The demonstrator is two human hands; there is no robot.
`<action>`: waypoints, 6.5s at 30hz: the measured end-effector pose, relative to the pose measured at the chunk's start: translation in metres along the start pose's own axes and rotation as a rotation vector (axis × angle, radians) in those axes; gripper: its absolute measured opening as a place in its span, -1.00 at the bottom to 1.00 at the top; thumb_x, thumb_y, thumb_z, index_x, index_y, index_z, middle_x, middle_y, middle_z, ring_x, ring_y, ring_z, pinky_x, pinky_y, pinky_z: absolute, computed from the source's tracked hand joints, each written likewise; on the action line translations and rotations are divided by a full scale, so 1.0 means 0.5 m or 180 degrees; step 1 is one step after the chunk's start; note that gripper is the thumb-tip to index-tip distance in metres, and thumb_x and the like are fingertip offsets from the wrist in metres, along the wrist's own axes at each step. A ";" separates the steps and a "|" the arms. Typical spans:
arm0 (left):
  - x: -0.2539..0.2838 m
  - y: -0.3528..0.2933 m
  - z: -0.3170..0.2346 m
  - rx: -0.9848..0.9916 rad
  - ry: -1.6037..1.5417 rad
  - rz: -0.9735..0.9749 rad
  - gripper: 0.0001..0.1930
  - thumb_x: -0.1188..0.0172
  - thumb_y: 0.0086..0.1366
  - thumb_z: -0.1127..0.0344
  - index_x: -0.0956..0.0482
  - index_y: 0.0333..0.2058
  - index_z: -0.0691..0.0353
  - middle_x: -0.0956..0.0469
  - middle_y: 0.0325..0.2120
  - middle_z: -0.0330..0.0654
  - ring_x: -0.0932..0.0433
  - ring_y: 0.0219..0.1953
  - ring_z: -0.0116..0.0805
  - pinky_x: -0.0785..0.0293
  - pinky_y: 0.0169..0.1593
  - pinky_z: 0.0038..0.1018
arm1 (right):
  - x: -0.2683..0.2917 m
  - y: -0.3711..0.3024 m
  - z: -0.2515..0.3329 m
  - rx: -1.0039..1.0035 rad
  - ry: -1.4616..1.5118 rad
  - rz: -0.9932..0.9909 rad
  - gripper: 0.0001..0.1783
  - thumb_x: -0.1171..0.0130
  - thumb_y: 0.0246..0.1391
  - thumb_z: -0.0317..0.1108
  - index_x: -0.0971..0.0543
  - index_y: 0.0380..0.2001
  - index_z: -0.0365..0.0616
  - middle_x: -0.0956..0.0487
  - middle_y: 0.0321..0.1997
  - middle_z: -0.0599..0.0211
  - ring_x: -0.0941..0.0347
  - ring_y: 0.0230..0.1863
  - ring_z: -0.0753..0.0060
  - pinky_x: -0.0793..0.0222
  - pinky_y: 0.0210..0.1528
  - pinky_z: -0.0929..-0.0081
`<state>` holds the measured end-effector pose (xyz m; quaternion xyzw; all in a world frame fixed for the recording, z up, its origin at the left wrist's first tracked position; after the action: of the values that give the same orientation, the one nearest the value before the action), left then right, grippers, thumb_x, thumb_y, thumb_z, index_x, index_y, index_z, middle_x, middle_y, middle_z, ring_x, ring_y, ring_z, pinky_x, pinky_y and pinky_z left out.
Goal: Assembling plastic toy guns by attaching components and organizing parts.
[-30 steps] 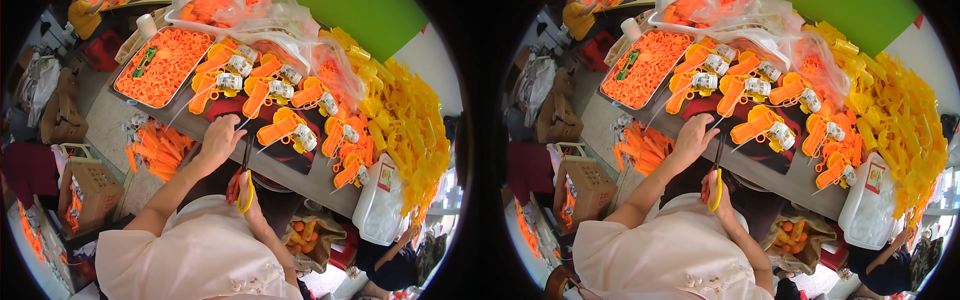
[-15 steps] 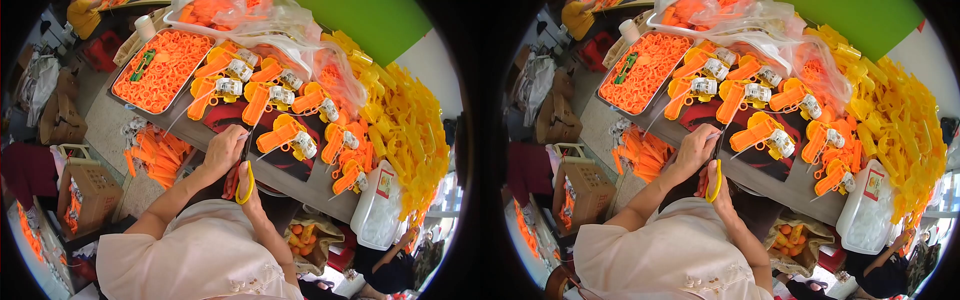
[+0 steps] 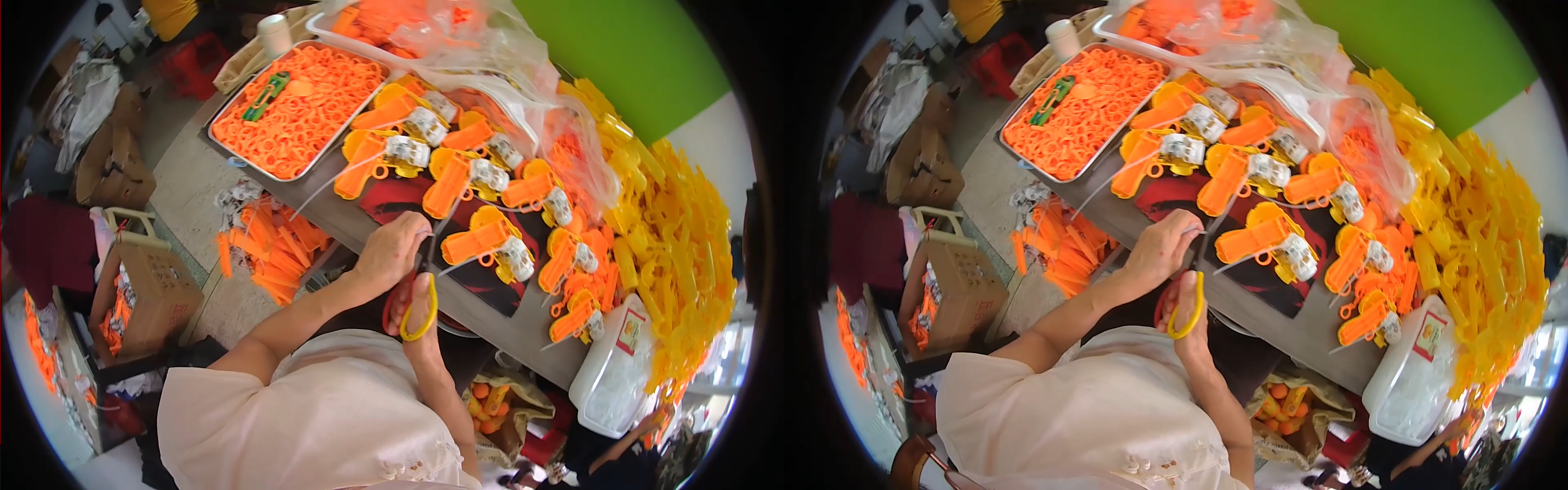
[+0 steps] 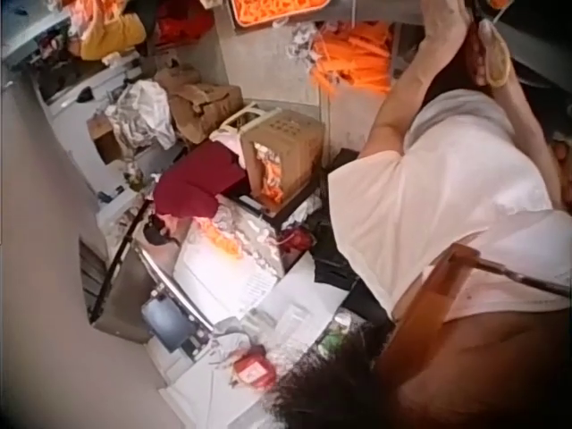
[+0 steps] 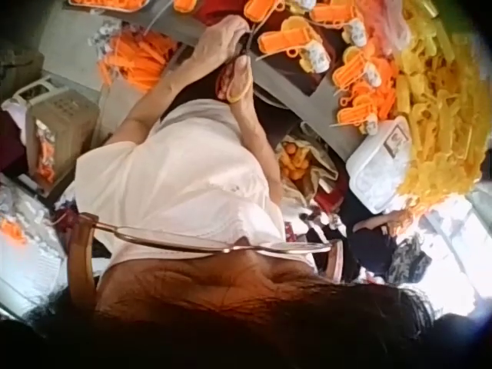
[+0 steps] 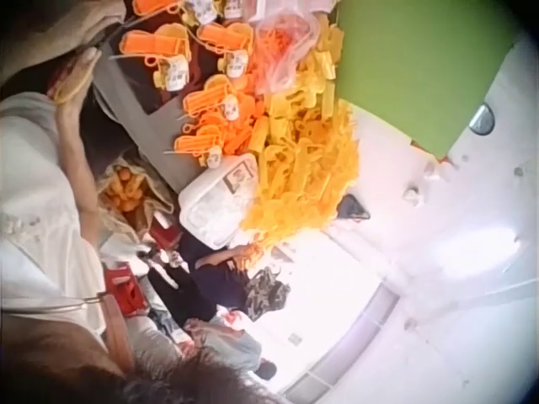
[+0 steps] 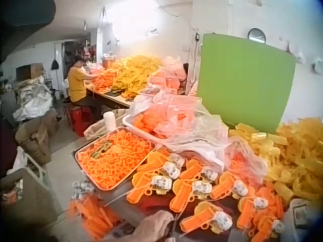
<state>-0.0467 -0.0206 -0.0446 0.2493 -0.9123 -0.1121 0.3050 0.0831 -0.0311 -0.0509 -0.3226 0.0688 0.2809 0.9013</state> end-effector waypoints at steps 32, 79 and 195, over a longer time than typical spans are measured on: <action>0.122 -0.070 0.103 0.0715 0.0563 -0.0951 -0.88 -0.22 0.27 0.36 -0.51 -0.33 0.29 -0.54 -0.53 -0.03 -0.57 -0.49 -0.15 -0.45 -0.38 -0.37 | -0.093 0.061 -0.058 -0.0343 -0.1014 0.0958 -0.23 0.16 0.17 0.44 -0.43 -0.37 -0.19 -0.33 -0.56 0.42 -0.32 -0.63 0.58 -0.42 -0.62 0.55; -0.201 0.221 -0.024 -0.1281 0.1896 0.0735 -0.95 -0.13 0.19 0.42 -0.51 -0.39 0.25 -0.52 -0.48 -0.06 -0.62 -0.40 -0.04 -0.53 -0.38 -0.26 | 0.188 -0.079 0.026 0.1079 0.0385 -0.0108 -0.38 0.20 0.30 0.27 -0.42 -0.39 -0.13 -0.36 -0.63 0.41 -0.35 -0.65 0.58 -0.33 -0.60 0.62; 0.106 0.223 0.113 -0.0135 0.1117 -0.0586 -0.63 -0.14 0.35 0.19 -0.28 -0.05 0.31 -0.59 -0.37 0.11 -0.60 -0.35 0.15 -0.51 -0.36 -0.13 | 0.075 0.004 0.095 0.0711 -0.0110 -0.0545 -0.41 0.10 0.26 0.27 -0.35 -0.49 -0.07 -0.28 -0.68 0.47 -0.23 -0.76 0.61 -0.18 -0.72 0.64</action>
<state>-0.1609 0.0494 -0.0231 0.3409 -0.8159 -0.1136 0.4530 0.1103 0.0171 -0.0261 -0.2200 0.0563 0.1991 0.9533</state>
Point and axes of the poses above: each hand's wrist, its own y-axis towards the middle knuckle, its own x-axis out of the back of the hand, z = x × y, the point moved 1 cm from there along y, towards the middle knuckle
